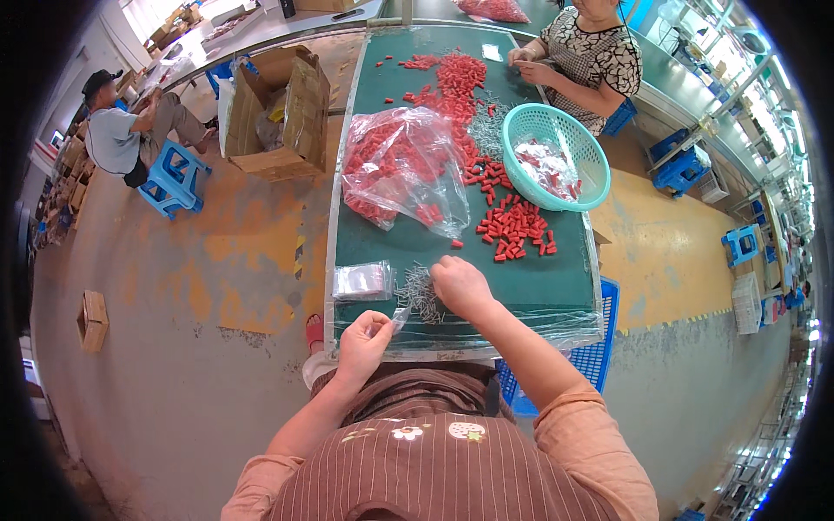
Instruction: The person packages screws and plastic anchors into small plastic bags by hand.
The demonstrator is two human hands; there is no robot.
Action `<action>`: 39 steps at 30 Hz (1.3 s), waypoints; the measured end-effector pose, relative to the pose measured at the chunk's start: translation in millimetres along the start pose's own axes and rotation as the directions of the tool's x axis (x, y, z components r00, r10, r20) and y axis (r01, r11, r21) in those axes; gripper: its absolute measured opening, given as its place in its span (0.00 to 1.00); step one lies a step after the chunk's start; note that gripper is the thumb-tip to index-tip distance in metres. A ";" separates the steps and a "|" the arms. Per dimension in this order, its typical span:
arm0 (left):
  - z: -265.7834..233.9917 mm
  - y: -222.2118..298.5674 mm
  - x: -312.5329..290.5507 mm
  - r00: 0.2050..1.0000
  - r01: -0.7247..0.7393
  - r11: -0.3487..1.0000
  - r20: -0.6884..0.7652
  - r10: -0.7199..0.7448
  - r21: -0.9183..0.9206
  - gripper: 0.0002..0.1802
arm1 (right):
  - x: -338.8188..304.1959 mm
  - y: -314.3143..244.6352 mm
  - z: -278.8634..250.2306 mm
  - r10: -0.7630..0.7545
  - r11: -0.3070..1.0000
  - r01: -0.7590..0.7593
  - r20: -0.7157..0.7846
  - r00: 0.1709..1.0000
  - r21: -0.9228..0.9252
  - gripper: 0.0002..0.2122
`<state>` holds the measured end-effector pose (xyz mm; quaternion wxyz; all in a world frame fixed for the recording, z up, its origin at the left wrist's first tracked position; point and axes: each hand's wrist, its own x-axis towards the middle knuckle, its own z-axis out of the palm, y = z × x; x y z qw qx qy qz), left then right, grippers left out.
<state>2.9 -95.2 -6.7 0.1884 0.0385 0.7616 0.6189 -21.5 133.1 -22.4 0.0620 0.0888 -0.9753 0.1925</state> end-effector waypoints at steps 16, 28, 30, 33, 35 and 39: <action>2.4 -1.1 7.4 1.000 -0.004 0.994 0.016 0.003 0.105 0.06 | 5.8 -1.0 -8.1 0.031 0.993 -0.017 0.127 0.991 -0.114 0.05; 0.8 8.5 13.6 0.999 0.032 0.987 -0.022 -0.029 0.158 0.07 | 17.8 -6.8 -13.5 0.244 0.958 -0.181 0.303 0.921 -0.223 0.09; 1.5 12.2 14.6 0.999 0.042 0.989 -0.018 -0.040 0.143 0.06 | 13.6 -2.7 -14.2 0.253 0.959 -0.205 0.260 0.932 -0.198 0.09; 2.6 10.6 17.6 1.000 0.014 0.988 -0.013 -0.012 0.151 0.06 | 3.8 3.1 -19.9 0.322 0.946 -0.323 0.209 0.923 -0.032 0.09; 7.1 11.8 22.7 1.000 0.015 0.986 -0.006 -0.014 0.168 0.07 | -4.1 3.5 -26.6 0.385 0.832 -0.423 0.176 0.906 0.359 0.08; 21.1 19.2 39.9 0.999 -0.032 0.969 0.010 0.030 0.244 0.09 | -10.1 -9.8 -50.0 0.384 0.748 -0.426 0.191 0.903 0.509 0.08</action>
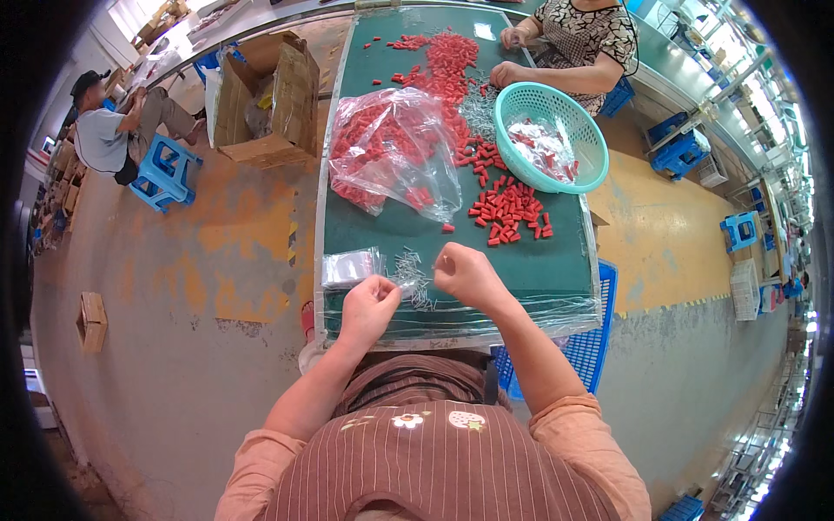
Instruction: The person packages screws and plastic anchors into small plastic bags by hand.
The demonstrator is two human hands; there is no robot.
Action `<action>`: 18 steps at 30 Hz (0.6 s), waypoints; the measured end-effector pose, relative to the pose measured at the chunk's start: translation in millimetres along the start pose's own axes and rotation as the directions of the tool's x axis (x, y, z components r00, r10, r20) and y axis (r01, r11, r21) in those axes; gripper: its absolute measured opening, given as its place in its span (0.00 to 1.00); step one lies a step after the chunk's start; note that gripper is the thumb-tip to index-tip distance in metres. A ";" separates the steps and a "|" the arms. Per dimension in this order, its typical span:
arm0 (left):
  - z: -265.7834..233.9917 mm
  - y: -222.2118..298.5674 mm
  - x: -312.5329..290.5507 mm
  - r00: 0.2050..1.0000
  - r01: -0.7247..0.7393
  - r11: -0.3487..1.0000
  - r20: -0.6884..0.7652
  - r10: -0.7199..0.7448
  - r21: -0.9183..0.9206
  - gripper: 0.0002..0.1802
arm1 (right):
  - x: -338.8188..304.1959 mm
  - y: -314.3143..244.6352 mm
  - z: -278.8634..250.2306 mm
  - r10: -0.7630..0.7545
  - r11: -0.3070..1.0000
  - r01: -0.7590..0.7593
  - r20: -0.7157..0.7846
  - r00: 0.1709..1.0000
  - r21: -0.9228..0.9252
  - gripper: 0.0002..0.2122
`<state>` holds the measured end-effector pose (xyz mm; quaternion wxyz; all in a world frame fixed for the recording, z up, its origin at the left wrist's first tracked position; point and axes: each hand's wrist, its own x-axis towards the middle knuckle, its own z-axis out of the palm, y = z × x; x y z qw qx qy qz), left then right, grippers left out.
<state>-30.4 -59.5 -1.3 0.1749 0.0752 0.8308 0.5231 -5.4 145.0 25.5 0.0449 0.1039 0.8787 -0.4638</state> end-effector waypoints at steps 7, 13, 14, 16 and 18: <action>27.6 22.4 22.9 0.997 -0.058 0.993 0.056 0.053 0.100 0.12 | -12.0 -7.2 -6.6 -0.050 0.997 0.046 0.054 0.997 0.067 0.08; 34.3 31.7 24.0 0.994 -0.055 0.991 0.104 0.042 0.119 0.12 | -18.0 -19.7 -10.5 -0.189 0.954 0.194 0.042 0.981 -0.228 0.05; 34.7 32.7 23.8 0.994 -0.061 0.991 0.097 0.050 0.116 0.11 | -19.0 -21.1 -9.8 -0.267 0.893 0.260 0.035 0.963 -0.367 0.03; 35.2 34.8 23.1 0.994 -0.066 0.992 0.090 0.056 0.112 0.09 | -21.3 -23.0 -8.7 -0.298 0.857 0.289 0.047 0.953 -0.426 0.02; 35.2 36.4 22.3 0.995 -0.075 0.990 0.081 0.066 0.119 0.10 | -22.4 -24.9 -8.4 -0.329 0.816 0.318 0.063 0.942 -0.482 0.01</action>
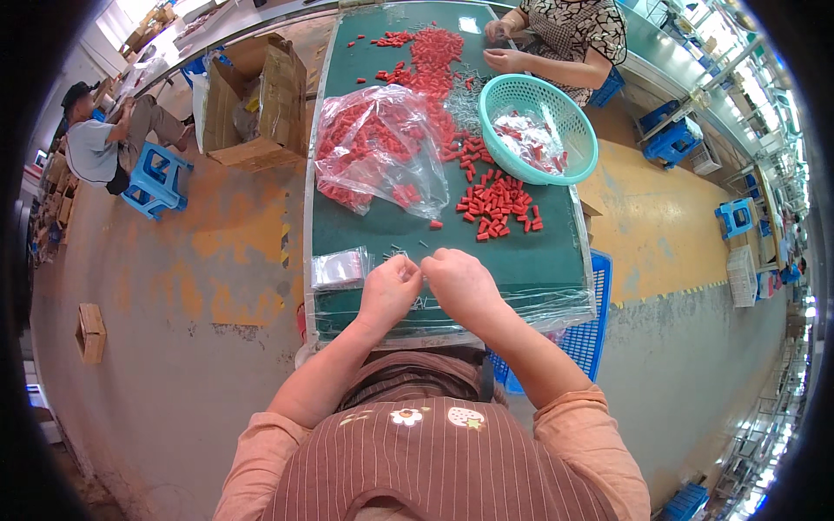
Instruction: The person packages screws and plastic anchors into small plastic bags by hand.
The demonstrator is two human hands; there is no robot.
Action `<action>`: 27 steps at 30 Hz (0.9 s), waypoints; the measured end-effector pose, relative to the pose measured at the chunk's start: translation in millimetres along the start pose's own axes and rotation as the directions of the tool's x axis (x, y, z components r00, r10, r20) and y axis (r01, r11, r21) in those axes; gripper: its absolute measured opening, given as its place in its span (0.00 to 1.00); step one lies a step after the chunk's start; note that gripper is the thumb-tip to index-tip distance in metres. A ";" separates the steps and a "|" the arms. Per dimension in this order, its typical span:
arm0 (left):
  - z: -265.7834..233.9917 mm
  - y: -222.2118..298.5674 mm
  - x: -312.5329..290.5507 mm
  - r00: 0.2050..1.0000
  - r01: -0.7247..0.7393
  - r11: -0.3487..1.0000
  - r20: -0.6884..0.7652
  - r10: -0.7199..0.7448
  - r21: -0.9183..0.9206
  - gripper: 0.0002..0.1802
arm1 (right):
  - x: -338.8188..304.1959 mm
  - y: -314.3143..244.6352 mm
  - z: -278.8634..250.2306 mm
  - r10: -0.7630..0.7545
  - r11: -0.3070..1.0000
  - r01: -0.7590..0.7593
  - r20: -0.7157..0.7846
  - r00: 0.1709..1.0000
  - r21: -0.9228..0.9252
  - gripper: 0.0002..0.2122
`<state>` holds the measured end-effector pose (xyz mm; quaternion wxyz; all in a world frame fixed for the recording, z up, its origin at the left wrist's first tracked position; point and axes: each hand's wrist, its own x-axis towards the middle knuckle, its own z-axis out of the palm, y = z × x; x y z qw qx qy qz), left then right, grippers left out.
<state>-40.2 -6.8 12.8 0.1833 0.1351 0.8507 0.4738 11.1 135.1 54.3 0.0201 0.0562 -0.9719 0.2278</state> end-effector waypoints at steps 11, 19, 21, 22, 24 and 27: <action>-2.2 -5.7 4.3 0.993 0.085 0.996 0.080 -0.082 -0.036 0.11 | -0.5 -8.3 -14.8 -0.019 0.994 0.027 -0.074 0.997 0.103 0.05; -4.9 -6.2 5.4 0.983 0.157 0.983 0.112 -0.146 -0.095 0.11 | -0.7 -2.5 -17.4 -0.075 0.995 0.083 -0.130 0.989 0.055 0.07; -5.1 -14.1 8.7 0.962 0.240 0.946 0.188 -0.200 -0.219 0.12 | -1.5 1.4 -13.2 -0.097 0.993 0.106 -0.158 0.983 0.049 0.07; -5.7 -12.7 8.5 0.961 0.239 0.947 0.192 -0.199 -0.216 0.12 | -2.8 2.8 -6.2 -0.129 0.991 0.134 -0.161 0.979 0.024 0.07; -6.8 -8.3 7.0 0.943 0.290 0.919 0.246 -0.226 -0.267 0.11 | -7.7 3.7 -2.0 -0.156 0.987 0.158 -0.166 0.974 -0.002 0.06; -4.2 -10.1 3.0 0.978 0.151 0.978 0.165 -0.127 -0.143 0.12 | -14.6 0.9 -0.1 -0.157 0.988 0.152 -0.157 0.975 -0.038 0.06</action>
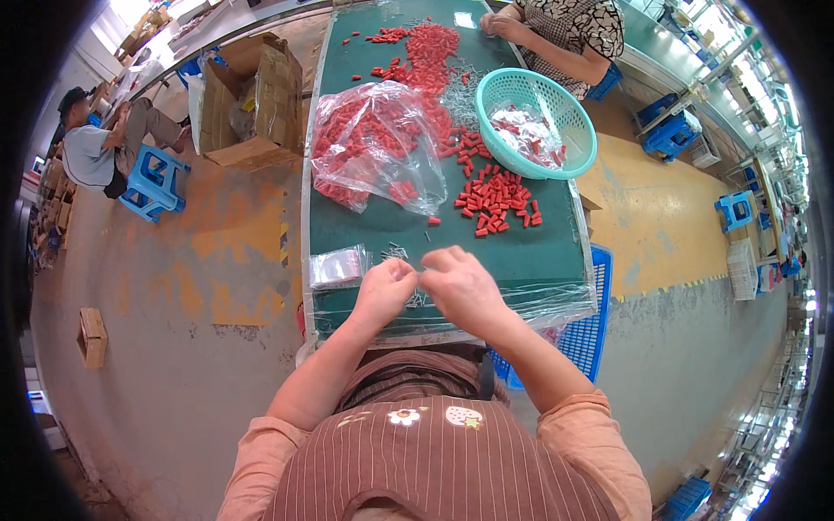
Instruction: The person packages screws and plastic anchors into small plastic bags by hand.
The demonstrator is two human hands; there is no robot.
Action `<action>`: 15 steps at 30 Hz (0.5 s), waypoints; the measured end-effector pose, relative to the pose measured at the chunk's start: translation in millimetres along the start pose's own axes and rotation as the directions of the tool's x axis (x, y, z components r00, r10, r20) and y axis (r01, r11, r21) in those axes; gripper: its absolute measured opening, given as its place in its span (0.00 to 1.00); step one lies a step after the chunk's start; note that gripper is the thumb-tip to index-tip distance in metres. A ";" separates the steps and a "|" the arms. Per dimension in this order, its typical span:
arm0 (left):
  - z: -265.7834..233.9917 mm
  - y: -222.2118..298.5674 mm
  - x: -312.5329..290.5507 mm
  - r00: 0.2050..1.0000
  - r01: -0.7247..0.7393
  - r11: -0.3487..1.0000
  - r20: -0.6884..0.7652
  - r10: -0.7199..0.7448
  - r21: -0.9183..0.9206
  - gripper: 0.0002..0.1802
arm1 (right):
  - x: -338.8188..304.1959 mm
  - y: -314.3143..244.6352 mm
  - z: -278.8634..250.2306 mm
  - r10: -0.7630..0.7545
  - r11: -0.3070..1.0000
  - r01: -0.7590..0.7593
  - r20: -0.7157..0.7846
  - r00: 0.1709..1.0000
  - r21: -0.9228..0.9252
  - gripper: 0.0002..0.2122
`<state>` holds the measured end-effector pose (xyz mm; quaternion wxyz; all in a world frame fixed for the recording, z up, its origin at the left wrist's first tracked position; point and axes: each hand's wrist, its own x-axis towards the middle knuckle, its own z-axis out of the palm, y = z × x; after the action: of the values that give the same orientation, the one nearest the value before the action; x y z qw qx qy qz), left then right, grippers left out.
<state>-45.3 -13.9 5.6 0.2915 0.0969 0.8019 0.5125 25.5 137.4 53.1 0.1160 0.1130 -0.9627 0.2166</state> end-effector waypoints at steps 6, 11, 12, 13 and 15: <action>-7.7 -14.4 5.9 0.995 -0.043 0.997 -0.087 0.049 0.066 0.10 | 15.2 31.1 3.3 0.123 0.968 -0.129 0.041 0.992 0.216 0.07; -28.2 1.4 2.3 0.961 0.275 0.901 0.084 -0.262 -0.335 0.07 | 49.2 71.2 43.0 0.207 0.976 -0.209 0.036 0.978 0.056 0.08; -28.4 -12.8 9.2 0.963 0.271 0.871 0.111 -0.247 -0.410 0.06 | 53.1 75.1 50.0 0.190 0.982 -0.189 0.048 0.981 -0.017 0.08; -34.6 -13.1 8.9 0.963 0.270 0.872 0.106 -0.248 -0.408 0.06 | 55.9 77.6 54.4 0.186 0.983 -0.185 0.046 0.982 -0.012 0.08; -45.3 -11.4 7.5 0.927 0.375 0.766 0.203 -0.316 -0.522 0.07 | 56.8 83.8 59.5 0.213 0.969 -0.193 0.128 0.969 -0.154 0.06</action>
<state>-75.4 -50.4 6.7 0.4372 -0.1143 0.6073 0.6534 -61.2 175.3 -16.5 0.0314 0.0206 -0.9879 0.1505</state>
